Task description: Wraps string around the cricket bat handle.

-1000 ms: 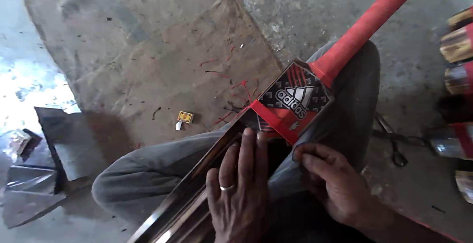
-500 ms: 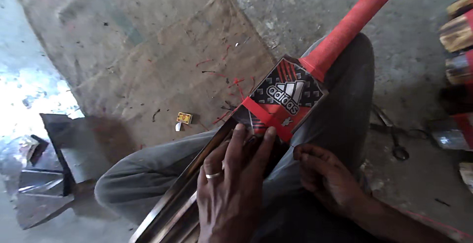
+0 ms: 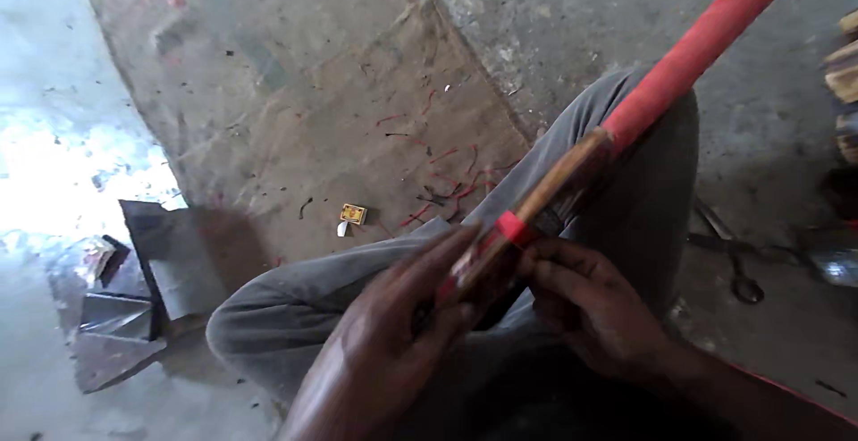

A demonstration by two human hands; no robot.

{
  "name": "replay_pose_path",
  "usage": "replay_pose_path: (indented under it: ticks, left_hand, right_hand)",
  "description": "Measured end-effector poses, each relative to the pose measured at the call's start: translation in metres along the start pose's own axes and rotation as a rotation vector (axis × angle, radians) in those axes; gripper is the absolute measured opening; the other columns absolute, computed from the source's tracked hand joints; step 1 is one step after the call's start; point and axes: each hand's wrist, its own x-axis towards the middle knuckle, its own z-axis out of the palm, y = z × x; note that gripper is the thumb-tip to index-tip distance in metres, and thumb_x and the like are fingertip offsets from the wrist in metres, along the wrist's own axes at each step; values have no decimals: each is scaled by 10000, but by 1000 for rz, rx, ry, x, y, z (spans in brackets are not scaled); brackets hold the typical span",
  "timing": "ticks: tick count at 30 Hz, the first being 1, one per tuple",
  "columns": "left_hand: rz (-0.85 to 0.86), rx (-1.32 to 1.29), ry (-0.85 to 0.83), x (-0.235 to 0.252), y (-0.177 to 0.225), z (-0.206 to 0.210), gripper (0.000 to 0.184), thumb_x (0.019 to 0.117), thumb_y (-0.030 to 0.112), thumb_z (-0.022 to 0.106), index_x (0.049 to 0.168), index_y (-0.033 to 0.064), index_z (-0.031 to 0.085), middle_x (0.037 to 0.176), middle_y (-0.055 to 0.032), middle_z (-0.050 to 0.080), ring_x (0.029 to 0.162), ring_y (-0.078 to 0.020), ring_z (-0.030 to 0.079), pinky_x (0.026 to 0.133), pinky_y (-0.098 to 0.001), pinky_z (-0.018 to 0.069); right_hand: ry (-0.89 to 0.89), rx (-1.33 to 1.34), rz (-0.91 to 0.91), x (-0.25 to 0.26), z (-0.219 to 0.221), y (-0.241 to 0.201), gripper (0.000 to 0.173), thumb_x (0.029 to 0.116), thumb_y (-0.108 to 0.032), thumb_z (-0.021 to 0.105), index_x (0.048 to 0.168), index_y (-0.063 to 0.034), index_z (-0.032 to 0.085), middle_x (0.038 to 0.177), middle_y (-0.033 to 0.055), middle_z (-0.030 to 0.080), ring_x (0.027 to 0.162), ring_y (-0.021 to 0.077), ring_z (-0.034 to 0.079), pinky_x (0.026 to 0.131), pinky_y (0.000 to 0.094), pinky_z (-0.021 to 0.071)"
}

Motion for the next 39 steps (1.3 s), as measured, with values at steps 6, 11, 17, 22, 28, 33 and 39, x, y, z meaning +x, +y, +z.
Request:
replay_pose_path:
  ticks: [6,11,17,22,28,33,39]
  left_hand:
    - [-103,828,445,-1,9,96,936,864,613,650,1641,277,250,1708,-112,169,1518,-397,259,1044,-732,290]
    - [-60,744,410,9,0,97,1064,811,535,724,1661,237,158,1725,-111,87,1556,-355,189,1062,-663,349]
    - [-23,726,361,11,0,84,1026,816,605,690,1655,309,178,1718,-83,145,1527,-346,272,1022,-670,395]
    - [30,440,141,8,7,52,821,842,486,691,1540,596,272,1706,-16,194,1472,-338,376,896,-648,497]
    - [-184,-359,-356,5,11,7,956,782,248,811,1560,517,323,1304,89,652,999,-101,698,798,-362,639]
    - [-121,-511,-331,15,-9,-6,765,906,245,767,1561,413,408,1341,28,655,1081,-173,696,891,-384,626]
    - [-2,753,438,-15,21,63,730,892,618,645,1519,265,515,1603,-87,423,1419,-389,430,1056,-705,321]
  right_hand:
    - [129,-103,55,8,12,-4,229,1047,-244,542,1178,-154,708,714,30,505,518,78,427,469,213,395]
    - [235,-143,100,-33,-23,22,215,1033,-238,558,1149,-171,727,691,15,490,530,71,421,477,214,377]
    - [230,-17,78,-53,-44,38,194,1044,-215,564,1115,-121,717,695,20,502,523,72,431,477,224,399]
    - [84,-64,48,-47,-37,21,207,1059,-202,521,1115,-130,706,694,11,509,539,69,458,503,230,429]
    - [-32,-34,-31,-33,-16,2,187,1059,-211,540,1104,-126,701,721,19,522,537,60,439,487,220,403]
    - [15,-31,-9,-12,-5,-2,196,1052,-212,542,1115,-138,713,727,21,540,527,46,431,476,189,387]
    - [70,-53,50,15,22,-19,235,1057,-211,521,1185,-127,699,720,37,520,496,67,414,437,194,371]
